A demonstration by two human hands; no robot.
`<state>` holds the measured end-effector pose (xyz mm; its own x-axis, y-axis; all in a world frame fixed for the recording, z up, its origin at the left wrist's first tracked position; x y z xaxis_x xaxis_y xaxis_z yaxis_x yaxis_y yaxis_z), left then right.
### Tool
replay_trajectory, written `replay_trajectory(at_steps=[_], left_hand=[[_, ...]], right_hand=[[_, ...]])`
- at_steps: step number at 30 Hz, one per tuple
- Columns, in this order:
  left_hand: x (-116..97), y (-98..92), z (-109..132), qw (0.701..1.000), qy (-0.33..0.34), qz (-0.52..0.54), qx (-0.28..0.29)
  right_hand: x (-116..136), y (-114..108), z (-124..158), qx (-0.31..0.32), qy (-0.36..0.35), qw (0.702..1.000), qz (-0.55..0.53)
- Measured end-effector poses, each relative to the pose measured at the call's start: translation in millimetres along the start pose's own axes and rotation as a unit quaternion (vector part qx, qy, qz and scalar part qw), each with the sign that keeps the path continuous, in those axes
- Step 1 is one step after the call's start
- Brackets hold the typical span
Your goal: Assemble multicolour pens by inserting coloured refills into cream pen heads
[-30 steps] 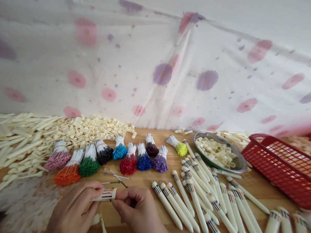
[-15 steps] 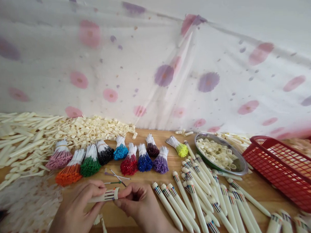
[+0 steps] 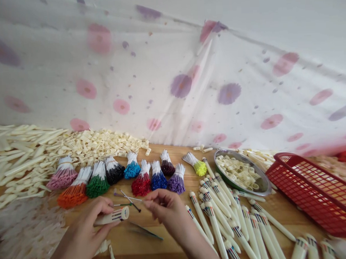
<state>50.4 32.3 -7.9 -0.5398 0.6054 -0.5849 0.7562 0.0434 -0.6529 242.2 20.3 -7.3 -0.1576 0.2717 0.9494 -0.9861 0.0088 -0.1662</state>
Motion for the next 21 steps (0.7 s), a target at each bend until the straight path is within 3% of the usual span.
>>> replay_trajectory(at_steps=[2,3,8,10,12,16,21], left_hand=[[8,5.4,3,0.999,-0.034,0.016,0.028],[12,7.5,5,0.998,-0.044,0.016,0.038],[23,15.5,7,0.996,-0.038,0.012,0.075],[26,17.3,7,0.996,-0.033,0.007,0.078],[28,17.7,8,0.997,-0.027,0.005,0.067],[30,17.4,9,0.999,-0.016,0.001,0.052],[25,13.9,7,0.999,-0.009,-0.011,0.044]], right_hand=[[6,-36,-11,-0.1,-0.041,0.98,0.166],[7,-60,-16,-0.19,-0.037,0.943,0.27],[-8,-162,-46,-0.348,0.061,0.853,0.383],[-15,-184,-57,-0.352,0.097,0.829,0.423],[-21,-192,-70,-0.327,0.12,0.817,0.46],[-30,-190,-94,-0.266,0.151,0.806,0.506],[-34,-181,-106,-0.168,0.177,0.82,0.517]])
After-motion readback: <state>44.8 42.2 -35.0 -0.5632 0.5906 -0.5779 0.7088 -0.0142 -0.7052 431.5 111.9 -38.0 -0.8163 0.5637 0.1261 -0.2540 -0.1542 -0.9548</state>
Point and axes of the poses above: each hand's wrist, its own z-axis away from the middle knuckle, its own y-axis out of the palm, x = y × z, the point moved 6 cm from there along -z, towards the middle knuckle, and after that the axes turned 7 degrees about y, right-handed, at the moved point
